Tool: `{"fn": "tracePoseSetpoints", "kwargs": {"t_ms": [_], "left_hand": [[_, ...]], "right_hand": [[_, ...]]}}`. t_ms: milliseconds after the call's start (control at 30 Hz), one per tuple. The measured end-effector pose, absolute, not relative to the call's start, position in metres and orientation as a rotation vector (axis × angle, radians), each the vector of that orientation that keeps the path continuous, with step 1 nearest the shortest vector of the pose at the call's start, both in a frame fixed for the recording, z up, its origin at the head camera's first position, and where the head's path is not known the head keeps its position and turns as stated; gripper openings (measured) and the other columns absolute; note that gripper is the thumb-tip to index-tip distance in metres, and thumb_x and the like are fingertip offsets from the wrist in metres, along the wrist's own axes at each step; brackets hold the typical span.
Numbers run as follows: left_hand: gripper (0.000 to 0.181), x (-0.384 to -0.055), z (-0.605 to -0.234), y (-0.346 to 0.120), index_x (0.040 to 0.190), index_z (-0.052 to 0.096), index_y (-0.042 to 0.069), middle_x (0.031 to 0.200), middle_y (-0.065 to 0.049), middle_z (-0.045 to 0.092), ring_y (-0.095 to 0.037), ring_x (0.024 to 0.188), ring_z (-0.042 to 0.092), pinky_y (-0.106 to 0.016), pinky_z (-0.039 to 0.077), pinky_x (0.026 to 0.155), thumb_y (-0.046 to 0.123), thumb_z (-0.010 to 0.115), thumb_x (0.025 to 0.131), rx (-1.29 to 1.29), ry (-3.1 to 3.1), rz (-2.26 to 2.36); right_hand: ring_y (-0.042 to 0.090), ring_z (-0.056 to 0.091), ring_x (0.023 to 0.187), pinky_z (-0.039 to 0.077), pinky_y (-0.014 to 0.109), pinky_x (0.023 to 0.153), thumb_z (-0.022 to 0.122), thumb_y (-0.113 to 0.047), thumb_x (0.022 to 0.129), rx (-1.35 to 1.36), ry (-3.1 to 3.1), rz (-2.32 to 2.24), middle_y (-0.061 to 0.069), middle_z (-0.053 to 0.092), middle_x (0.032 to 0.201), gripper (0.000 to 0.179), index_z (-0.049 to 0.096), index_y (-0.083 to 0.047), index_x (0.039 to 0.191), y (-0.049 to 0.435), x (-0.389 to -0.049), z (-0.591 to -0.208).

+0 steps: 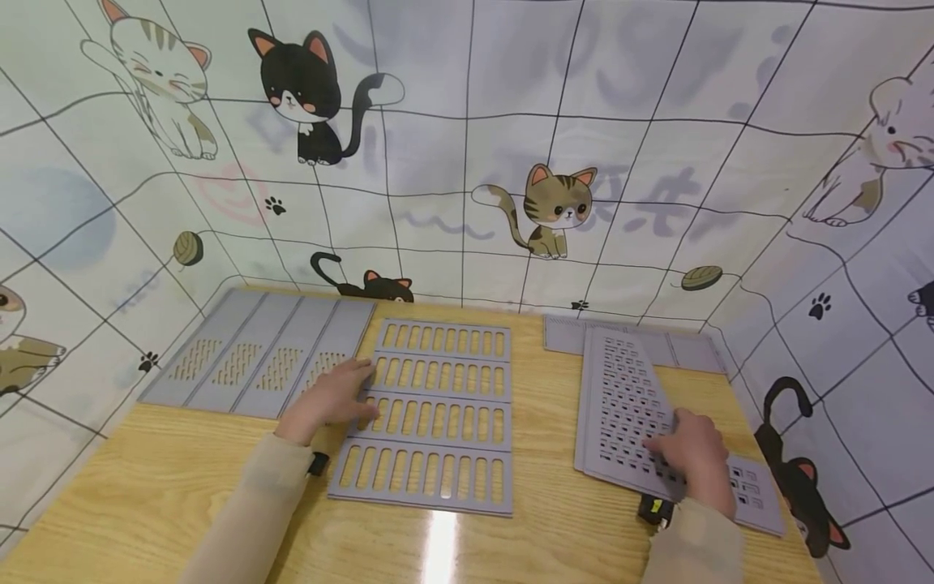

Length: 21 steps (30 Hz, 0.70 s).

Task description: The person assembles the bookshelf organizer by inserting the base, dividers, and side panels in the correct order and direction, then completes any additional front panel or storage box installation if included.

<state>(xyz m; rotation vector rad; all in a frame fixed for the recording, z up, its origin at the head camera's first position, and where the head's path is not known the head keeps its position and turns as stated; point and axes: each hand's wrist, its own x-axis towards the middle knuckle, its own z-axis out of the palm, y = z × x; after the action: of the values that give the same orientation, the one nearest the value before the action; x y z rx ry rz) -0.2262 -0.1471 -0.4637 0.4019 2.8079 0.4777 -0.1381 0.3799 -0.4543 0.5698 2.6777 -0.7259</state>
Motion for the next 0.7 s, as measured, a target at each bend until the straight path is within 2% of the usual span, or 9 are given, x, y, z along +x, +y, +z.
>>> {"fn": "tracePoseSetpoints", "kwargs": {"t_ms": [133, 233, 333, 367, 600, 700], "left_hand": [[0.084, -0.225, -0.462, -0.146, 0.152, 0.046, -0.003, 0.163, -0.021, 0.037, -0.044, 0.153, 0.026, -0.070, 0.022, 0.119, 0.030, 0.085, 0.085, 0.383, 2.802, 0.501], [0.084, -0.224, -0.461, -0.145, 0.151, 0.047, -0.003, 0.162, -0.021, 0.038, -0.044, 0.152, 0.027, -0.070, 0.022, 0.119, 0.029, 0.086, 0.084, 0.375, 2.806, 0.504], [0.084, -0.223, -0.461, -0.144, 0.151, 0.048, -0.003, 0.161, -0.021, 0.039, -0.043, 0.152, 0.028, -0.070, 0.022, 0.119, 0.029, 0.086, 0.084, 0.368, 2.814, 0.506], [0.084, -0.223, -0.461, -0.144, 0.151, 0.048, -0.003, 0.161, -0.021, 0.040, -0.043, 0.152, 0.029, -0.070, 0.022, 0.119, 0.028, 0.087, 0.083, 0.365, 2.816, 0.507], [0.084, -0.221, -0.458, -0.141, 0.148, 0.051, -0.002, 0.153, -0.021, 0.049, -0.042, 0.144, 0.041, -0.070, 0.026, 0.118, 0.026, 0.090, 0.080, 0.370, 2.831, 0.513], [0.071, -0.221, -0.458, -0.140, 0.136, 0.060, 0.000, 0.136, -0.018, 0.062, -0.039, 0.130, 0.054, -0.067, 0.035, 0.113, 0.023, 0.091, 0.076, 0.372, 2.835, 0.528]], "right_hand": [[0.062, 0.042, 0.125, 0.039, 0.072, 0.104, 0.075, -0.026, 0.093, 0.613, 2.742, -0.727, 0.049, 0.033, 0.142, 0.094, 0.018, 0.024, 0.150, 0.384, -0.137, -0.453], [0.055, 0.052, 0.107, 0.049, 0.065, 0.088, 0.077, -0.025, 0.092, 0.651, 2.827, -0.775, 0.047, 0.043, 0.127, 0.083, 0.033, 0.020, 0.146, 0.385, -0.135, -0.450], [0.046, 0.055, 0.093, 0.050, 0.054, 0.074, 0.078, -0.023, 0.091, 0.685, 2.909, -0.865, 0.039, 0.047, 0.114, 0.069, 0.044, 0.020, 0.133, 0.381, -0.134, -0.446], [0.045, 0.056, 0.092, 0.050, 0.053, 0.073, 0.077, -0.022, 0.092, 0.692, 2.930, -0.896, 0.038, 0.048, 0.113, 0.065, 0.045, 0.020, 0.130, 0.379, -0.134, -0.445], [0.046, 0.060, 0.102, 0.052, 0.056, 0.079, 0.066, -0.020, 0.101, 0.792, 2.933, -1.018, 0.036, 0.053, 0.127, 0.062, 0.039, 0.015, 0.145, 0.361, -0.140, -0.433], [0.043, 0.065, 0.098, 0.054, 0.051, 0.073, 0.063, -0.020, 0.103, 0.778, 2.920, -1.029, 0.034, 0.058, 0.125, 0.055, 0.044, 0.012, 0.143, 0.356, -0.140, -0.427]]}}
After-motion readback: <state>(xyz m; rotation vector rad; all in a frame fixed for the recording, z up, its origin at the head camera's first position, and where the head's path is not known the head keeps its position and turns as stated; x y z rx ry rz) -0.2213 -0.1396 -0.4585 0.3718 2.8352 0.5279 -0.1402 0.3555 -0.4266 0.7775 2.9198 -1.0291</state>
